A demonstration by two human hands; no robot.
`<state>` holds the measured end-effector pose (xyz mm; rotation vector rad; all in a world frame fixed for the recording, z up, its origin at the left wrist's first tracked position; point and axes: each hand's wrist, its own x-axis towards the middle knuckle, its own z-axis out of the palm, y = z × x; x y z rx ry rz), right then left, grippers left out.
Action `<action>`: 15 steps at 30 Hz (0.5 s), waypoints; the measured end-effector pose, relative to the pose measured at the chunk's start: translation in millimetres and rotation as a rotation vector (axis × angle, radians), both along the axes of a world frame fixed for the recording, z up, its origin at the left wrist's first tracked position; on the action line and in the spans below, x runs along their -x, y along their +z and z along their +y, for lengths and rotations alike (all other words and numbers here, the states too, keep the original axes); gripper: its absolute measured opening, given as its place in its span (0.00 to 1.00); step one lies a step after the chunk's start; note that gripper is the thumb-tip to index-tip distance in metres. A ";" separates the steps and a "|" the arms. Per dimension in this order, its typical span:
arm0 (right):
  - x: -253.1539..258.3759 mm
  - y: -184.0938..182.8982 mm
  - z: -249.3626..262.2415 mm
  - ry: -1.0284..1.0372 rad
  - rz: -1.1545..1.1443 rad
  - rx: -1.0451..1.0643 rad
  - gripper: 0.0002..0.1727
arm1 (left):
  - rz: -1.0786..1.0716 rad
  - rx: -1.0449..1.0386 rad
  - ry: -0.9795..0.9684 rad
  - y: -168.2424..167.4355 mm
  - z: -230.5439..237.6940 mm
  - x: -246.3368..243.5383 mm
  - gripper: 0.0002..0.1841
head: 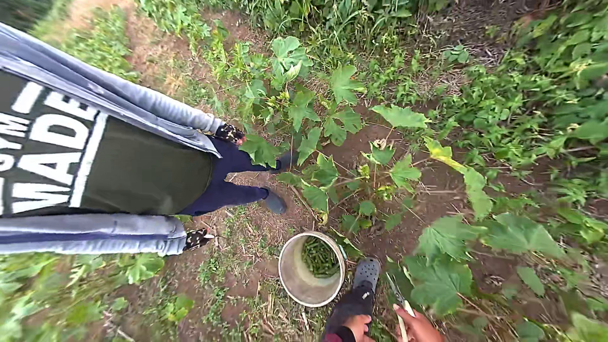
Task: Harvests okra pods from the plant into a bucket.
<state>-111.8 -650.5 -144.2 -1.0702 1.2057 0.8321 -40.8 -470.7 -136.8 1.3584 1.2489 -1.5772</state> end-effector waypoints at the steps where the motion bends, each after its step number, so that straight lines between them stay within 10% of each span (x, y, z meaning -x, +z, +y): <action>1: 7.2 -4.4 6.1 -0.029 -0.003 0.005 0.30 | -0.010 -0.006 -0.017 0.1 -0.5 4.7 0.36; 15: 225.4 -2.0 113.8 -0.428 -0.134 -0.088 0.29 | -0.137 0.048 -0.379 -13.7 42.2 153.0 0.31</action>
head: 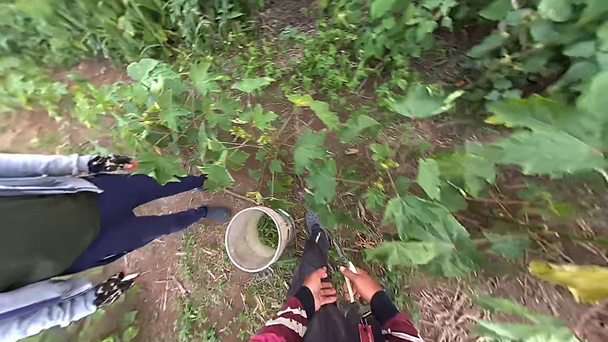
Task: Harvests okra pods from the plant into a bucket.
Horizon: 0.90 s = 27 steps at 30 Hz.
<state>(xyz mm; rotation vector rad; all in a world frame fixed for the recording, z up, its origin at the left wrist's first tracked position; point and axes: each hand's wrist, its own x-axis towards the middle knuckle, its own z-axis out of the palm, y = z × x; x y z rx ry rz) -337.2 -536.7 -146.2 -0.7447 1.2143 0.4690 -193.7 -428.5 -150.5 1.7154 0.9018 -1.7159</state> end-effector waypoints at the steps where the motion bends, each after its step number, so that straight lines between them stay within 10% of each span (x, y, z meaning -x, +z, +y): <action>1: 24.7 0.8 12.7 -0.056 0.002 -0.016 0.29 | -0.017 -0.012 -0.038 -0.9 7.4 17.8 0.31; 10: 230.0 4.2 113.3 -0.524 0.045 -0.061 0.30 | -0.074 0.050 -0.826 3.3 48.6 166.3 0.27; 16: 269.7 18.9 142.7 -0.605 0.087 -0.048 0.29 | 0.000 0.327 -1.413 39.6 37.6 221.0 0.26; 22: 249.2 21.0 128.2 -0.475 0.029 -0.036 0.30 | -0.247 0.484 -1.432 79.8 9.4 167.6 0.22; 27: 207.5 16.1 89.4 -0.274 0.029 0.003 0.31 | -0.636 0.418 -1.200 95.7 -13.5 26.4 0.19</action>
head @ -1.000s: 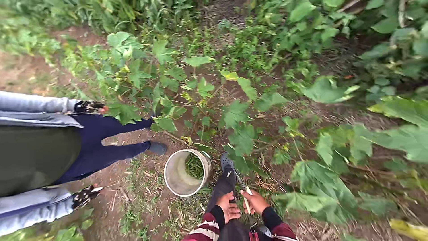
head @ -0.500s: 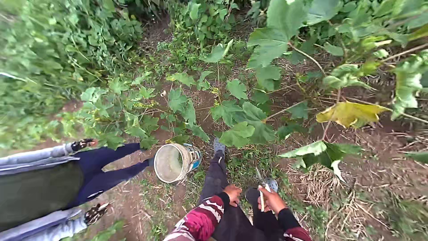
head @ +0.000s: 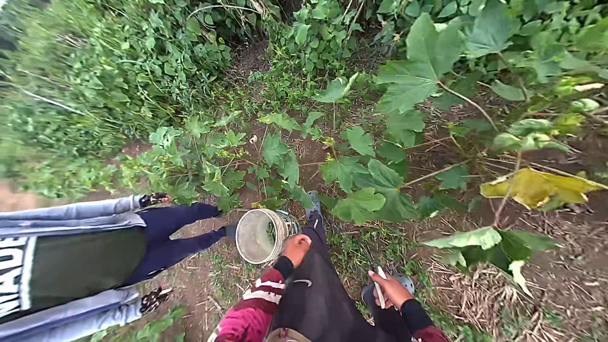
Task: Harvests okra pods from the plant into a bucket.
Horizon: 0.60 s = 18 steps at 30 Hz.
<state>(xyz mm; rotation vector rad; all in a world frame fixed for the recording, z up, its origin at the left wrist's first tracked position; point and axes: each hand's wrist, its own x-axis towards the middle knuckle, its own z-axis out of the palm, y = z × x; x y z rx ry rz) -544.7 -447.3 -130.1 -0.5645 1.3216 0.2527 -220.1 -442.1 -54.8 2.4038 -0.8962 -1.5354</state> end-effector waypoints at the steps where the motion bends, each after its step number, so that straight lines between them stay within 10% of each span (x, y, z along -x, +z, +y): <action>1: -12.0 -2.0 -8.4 0.051 0.000 0.003 0.32 | -0.090 0.036 0.022 6.6 -8.7 -37.5 0.18; 10: -189.3 -4.9 -122.2 0.493 -0.058 -0.017 0.34 | -0.763 0.245 0.297 66.7 -161.9 -418.2 0.20; 18: -374.8 33.0 -292.5 0.568 -0.141 0.290 0.33 | -0.388 -0.125 0.149 13.2 -286.7 -601.7 0.16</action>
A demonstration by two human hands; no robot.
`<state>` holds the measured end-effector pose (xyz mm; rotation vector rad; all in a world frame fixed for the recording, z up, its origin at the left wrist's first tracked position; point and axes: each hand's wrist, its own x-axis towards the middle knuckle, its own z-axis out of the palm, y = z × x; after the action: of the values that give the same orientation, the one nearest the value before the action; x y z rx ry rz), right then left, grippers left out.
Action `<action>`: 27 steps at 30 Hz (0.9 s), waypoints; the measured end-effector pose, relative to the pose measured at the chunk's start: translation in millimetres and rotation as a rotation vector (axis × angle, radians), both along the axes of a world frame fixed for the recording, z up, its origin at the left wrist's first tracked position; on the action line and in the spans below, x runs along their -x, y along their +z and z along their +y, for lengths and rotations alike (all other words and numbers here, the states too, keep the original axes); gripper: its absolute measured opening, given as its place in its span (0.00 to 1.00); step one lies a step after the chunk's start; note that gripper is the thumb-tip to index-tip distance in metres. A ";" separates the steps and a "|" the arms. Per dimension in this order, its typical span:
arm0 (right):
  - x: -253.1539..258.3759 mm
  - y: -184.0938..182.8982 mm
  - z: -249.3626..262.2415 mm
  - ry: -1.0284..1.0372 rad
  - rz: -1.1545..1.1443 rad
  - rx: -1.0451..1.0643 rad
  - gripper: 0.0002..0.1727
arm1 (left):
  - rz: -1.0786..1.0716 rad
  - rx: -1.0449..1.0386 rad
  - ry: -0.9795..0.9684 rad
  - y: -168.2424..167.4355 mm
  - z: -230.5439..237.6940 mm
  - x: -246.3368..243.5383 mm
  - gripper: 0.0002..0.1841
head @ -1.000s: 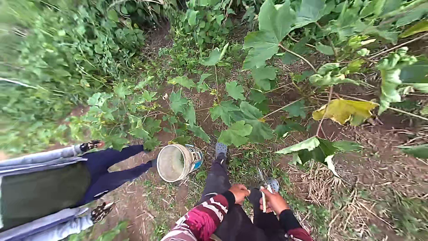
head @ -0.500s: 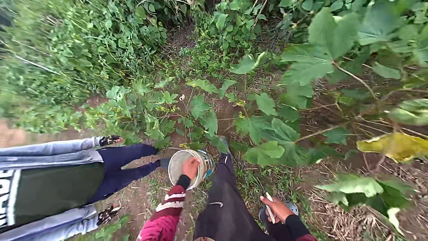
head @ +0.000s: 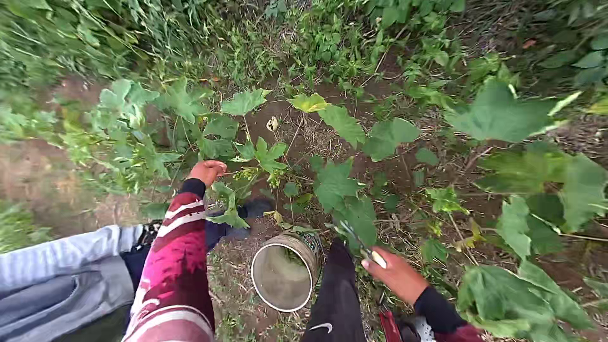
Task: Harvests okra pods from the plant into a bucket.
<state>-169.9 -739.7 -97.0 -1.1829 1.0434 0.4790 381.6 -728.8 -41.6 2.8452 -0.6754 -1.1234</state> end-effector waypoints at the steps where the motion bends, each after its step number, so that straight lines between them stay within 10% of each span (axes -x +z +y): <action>1: -19.2 2.2 -21.7 -0.023 -0.011 0.057 0.32 | 0.088 -0.010 0.000 -9.9 -6.2 -11.3 0.16; 10: -175.4 1.0 -169.2 0.241 0.145 0.292 0.32 | 0.384 -0.126 -0.276 -55.5 -27.8 -48.3 0.19; 27: -340.6 -63.9 -169.1 0.777 0.134 0.528 0.25 | 0.431 0.183 -0.289 -78.0 -7.5 -61.1 0.16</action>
<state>170.7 -908.8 -161.0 -2.0655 0.8100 0.9272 442.7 -736.3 -119.6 2.2908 -1.1013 -1.5530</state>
